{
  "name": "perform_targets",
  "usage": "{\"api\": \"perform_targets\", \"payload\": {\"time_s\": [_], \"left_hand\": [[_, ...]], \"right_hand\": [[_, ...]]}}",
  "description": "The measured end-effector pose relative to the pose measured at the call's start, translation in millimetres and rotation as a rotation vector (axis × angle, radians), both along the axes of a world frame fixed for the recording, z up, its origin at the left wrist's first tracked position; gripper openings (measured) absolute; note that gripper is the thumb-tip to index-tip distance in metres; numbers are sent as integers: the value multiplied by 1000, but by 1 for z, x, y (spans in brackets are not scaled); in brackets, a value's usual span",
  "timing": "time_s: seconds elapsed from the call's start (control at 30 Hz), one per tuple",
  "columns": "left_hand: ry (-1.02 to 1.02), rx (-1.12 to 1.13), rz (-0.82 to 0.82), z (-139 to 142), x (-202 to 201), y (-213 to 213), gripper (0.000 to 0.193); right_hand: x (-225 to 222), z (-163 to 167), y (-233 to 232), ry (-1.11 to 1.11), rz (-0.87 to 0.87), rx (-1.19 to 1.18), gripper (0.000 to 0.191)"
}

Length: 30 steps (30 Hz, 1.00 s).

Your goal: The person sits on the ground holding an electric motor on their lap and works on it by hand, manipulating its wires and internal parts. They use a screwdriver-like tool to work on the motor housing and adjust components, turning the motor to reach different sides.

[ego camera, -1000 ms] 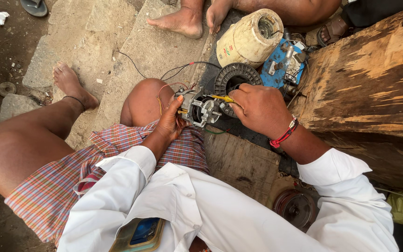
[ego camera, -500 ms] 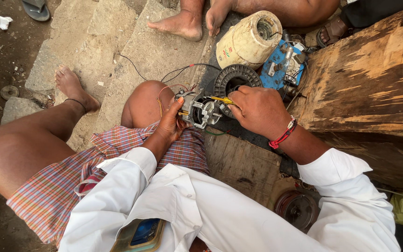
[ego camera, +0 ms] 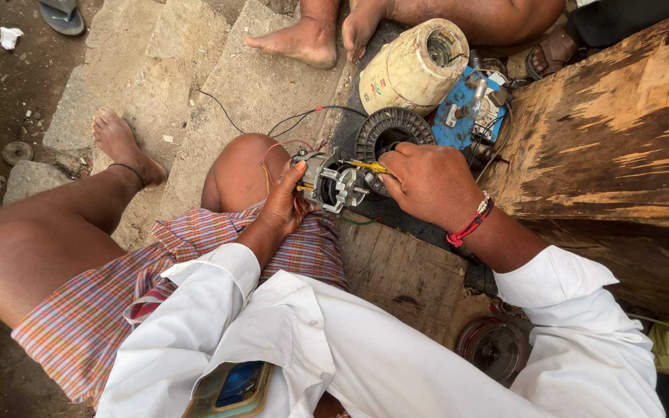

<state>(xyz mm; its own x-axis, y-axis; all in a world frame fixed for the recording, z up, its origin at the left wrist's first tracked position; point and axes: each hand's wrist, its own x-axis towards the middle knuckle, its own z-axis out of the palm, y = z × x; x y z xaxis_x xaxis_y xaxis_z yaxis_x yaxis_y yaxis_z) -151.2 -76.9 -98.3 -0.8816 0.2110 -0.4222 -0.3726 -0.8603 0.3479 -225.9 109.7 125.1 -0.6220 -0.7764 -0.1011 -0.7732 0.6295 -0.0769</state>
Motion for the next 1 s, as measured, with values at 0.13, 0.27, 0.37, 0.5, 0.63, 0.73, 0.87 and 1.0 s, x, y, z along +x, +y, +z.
{"api": "perform_targets", "payload": {"time_s": [0.13,0.27,0.37,0.5,0.63,0.73,0.87,1.0], "left_hand": [[-6,-4,-2,-1,0,1,47],[6,-22,1,-1,1,0,48],[7,-12,-4,2,0,1,49],[-18,-14,-6,9,-1,0,49],[-5,-15,4,15,-3,1,50],[15,-7,13,20,0,2,52],[49,7,20,22,2,2,56],[27,-11,16,18,3,4,57]], "right_hand": [[0,3,-1,-22,49,-17,21],[0,4,-3,-8,97,-27,20],[-3,4,-3,22,135,-43,19],[-4,1,-2,-11,41,-1,26],[-12,-2,-3,-82,-85,95,31],[-11,0,-4,-130,-121,124,34],[-3,3,-7,-87,-28,71,34],[5,3,-9,-11,73,-21,16]]}}
